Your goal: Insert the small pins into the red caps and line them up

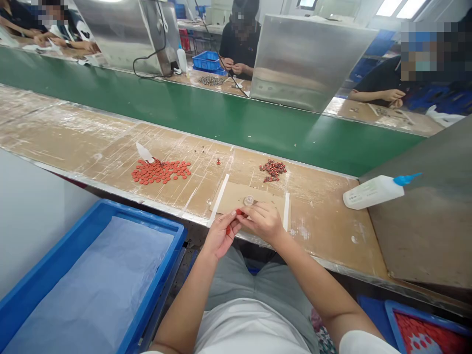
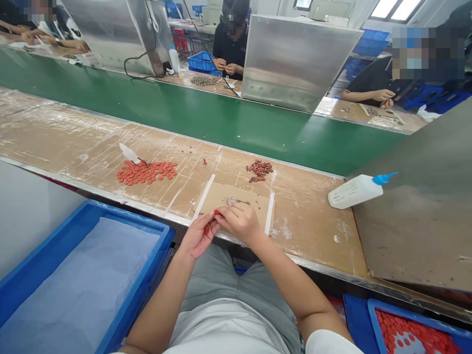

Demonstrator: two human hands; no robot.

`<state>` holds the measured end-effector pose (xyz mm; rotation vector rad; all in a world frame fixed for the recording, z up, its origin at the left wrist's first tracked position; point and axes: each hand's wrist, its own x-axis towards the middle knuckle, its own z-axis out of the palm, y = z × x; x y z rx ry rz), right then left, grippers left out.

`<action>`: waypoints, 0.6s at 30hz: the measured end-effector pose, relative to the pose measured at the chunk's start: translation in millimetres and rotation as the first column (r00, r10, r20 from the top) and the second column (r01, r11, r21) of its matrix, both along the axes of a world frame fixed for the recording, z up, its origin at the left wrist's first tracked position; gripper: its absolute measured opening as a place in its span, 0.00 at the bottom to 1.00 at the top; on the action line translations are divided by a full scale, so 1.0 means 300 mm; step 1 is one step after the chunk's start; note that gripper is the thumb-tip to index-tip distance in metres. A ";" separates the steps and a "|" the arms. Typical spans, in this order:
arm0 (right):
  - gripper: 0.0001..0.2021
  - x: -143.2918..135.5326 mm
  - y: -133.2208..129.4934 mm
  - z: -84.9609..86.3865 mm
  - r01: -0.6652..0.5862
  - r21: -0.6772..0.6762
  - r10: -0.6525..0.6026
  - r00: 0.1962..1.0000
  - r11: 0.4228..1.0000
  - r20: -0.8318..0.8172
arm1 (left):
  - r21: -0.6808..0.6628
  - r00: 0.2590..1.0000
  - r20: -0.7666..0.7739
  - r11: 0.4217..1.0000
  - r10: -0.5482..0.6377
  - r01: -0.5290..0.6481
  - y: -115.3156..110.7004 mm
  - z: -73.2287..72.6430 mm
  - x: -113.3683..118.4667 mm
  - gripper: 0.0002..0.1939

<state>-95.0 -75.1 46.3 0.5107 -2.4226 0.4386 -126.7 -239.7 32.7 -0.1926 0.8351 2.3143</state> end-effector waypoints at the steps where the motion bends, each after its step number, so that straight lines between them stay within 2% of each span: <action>1: 0.07 0.014 0.010 -0.002 0.004 0.031 -0.004 1.000 1.000 0.011 | -0.025 1.000 -0.010 1.000 -0.012 0.011 0.009 0.002 0.005 0.09; 4: 0.10 0.051 0.035 -0.001 0.026 0.052 -0.029 0.998 0.998 0.048 | -0.079 0.998 -0.040 0.996 -0.044 0.040 0.039 0.006 0.016 0.09; 8: 0.14 0.085 0.062 0.020 0.004 0.005 -0.005 0.996 1.000 0.088 | -0.123 0.997 -0.038 0.990 -0.070 0.065 0.071 0.012 0.034 0.08; 12: 0.13 0.114 0.082 0.037 -0.021 -0.045 0.026 0.995 0.999 0.099 | -0.159 0.992 -0.027 0.980 -0.121 0.116 0.085 0.029 0.064 0.09; 18: 0.13 0.184 0.102 0.028 0.022 -0.124 -0.016 0.999 0.992 0.043 | -0.044 0.980 -0.037 0.980 -0.194 0.192 0.087 0.050 0.127 0.10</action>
